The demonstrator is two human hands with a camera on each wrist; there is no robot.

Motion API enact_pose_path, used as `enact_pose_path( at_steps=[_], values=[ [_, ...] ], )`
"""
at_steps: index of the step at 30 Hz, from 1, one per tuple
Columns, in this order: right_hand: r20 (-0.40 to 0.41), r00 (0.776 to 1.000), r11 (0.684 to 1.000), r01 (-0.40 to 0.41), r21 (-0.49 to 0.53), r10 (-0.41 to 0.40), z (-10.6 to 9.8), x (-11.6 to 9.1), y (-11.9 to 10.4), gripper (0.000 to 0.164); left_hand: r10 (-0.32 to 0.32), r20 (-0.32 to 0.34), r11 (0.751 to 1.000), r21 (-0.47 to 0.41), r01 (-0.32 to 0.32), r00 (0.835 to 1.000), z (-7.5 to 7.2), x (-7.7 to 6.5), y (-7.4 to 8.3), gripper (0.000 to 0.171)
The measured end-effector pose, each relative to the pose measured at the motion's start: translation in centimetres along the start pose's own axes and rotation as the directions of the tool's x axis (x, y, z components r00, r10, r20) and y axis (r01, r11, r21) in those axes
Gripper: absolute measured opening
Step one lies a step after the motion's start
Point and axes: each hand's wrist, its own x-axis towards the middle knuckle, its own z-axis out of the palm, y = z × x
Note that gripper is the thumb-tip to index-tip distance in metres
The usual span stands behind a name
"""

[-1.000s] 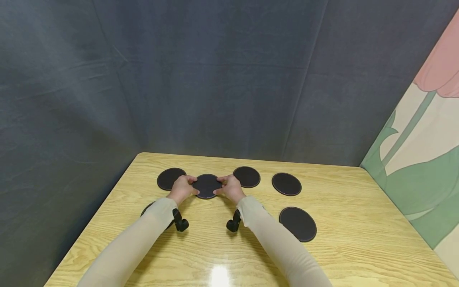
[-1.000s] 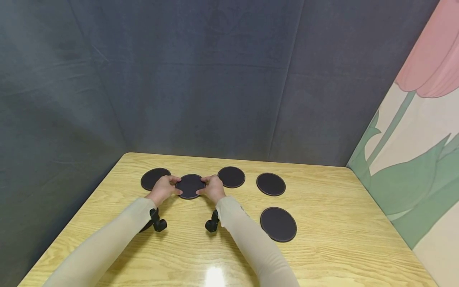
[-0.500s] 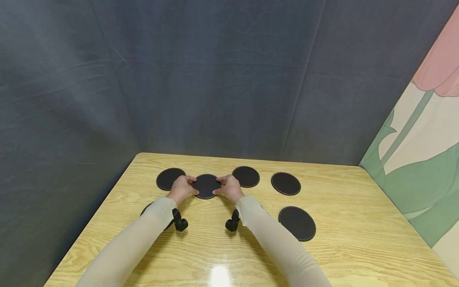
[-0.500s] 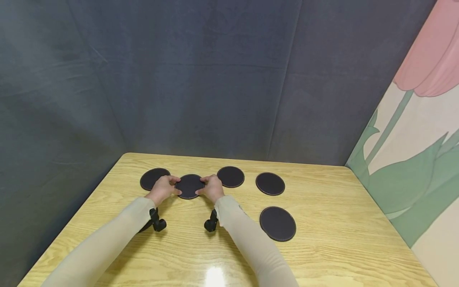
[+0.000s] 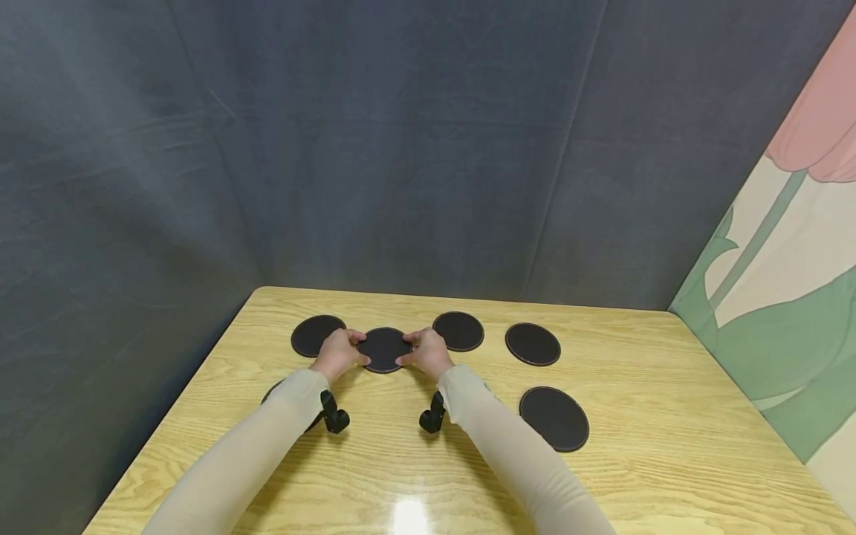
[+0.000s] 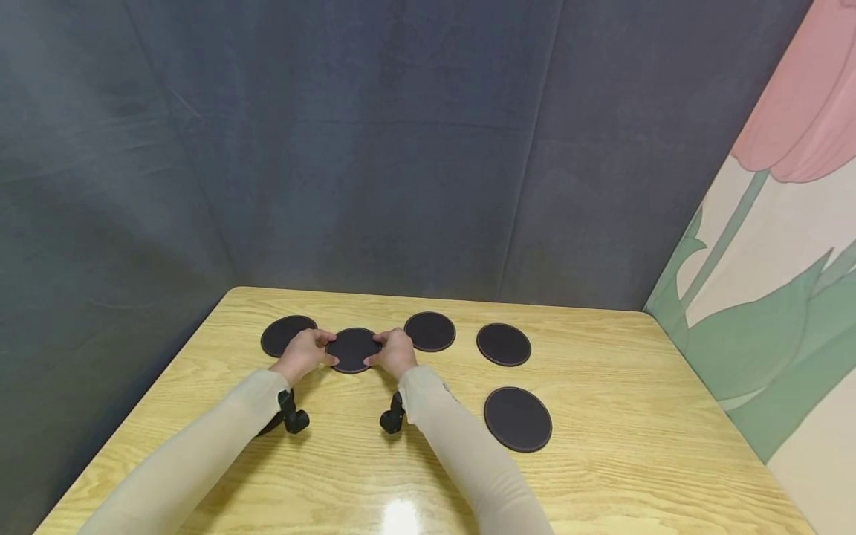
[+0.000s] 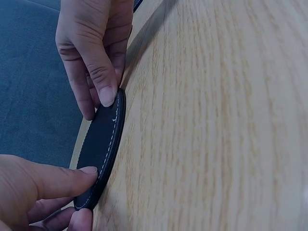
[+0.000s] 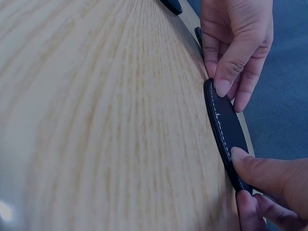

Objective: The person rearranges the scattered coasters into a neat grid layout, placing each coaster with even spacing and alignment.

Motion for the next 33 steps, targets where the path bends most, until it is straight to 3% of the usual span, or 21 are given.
enact_pose_path(
  at_steps=[33],
  values=[
    [-0.001, 1.000, 1.000, -0.001, -0.023, 0.001, -0.31, -0.36, -0.48, 0.052, 0.003, -0.003, 0.999, 0.043, -0.003, 1.000, -0.13, -0.09, 0.44, 0.050]
  ],
)
